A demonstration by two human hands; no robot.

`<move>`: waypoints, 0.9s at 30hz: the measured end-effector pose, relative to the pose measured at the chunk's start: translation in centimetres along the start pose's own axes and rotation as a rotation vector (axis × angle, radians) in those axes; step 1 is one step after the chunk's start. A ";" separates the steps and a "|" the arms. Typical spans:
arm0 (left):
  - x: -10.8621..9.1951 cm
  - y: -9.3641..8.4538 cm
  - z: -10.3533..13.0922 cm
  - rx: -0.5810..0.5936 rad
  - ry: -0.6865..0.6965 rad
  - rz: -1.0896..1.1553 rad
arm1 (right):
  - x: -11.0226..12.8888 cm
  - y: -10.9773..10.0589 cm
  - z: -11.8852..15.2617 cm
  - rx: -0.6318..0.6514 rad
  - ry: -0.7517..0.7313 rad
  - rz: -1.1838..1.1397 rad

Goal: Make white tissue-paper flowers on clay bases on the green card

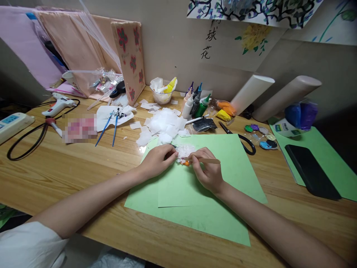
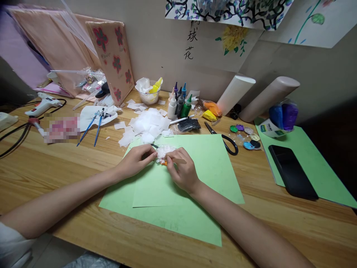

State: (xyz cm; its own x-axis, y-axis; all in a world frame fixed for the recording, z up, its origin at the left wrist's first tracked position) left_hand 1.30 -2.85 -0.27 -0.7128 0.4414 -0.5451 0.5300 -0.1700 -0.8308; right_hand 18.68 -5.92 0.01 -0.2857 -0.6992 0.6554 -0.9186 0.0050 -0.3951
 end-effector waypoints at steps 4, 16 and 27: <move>0.0 0.1 0.0 -0.005 0.005 -0.007 | 0.0 0.0 -0.1 -0.006 -0.001 -0.001; 2.6 -2.5 -0.9 -0.313 -0.004 -0.573 | -1.1 -0.3 0.6 -0.157 0.251 -0.320; 3.0 -2.3 -1.1 -0.290 -0.043 -0.497 | -1.1 -0.4 0.6 -0.161 0.241 -0.334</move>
State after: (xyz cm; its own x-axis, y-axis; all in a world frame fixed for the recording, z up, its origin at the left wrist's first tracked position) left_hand -1.56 -0.17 0.16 -0.9230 0.3697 -0.1066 0.2271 0.2996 -0.9267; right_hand 19.50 -5.59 -0.98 -0.0036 -0.4949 0.8690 -0.9967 -0.0682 -0.0429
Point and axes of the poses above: each hand's wrist, its own z-axis away from the middle knuckle, its own y-axis out of the palm, x = y × z, the point moved 2 cm from there along -z, towards the middle knuckle, and after that the axes turned 13 degrees about -z, right-handed, at the moved point
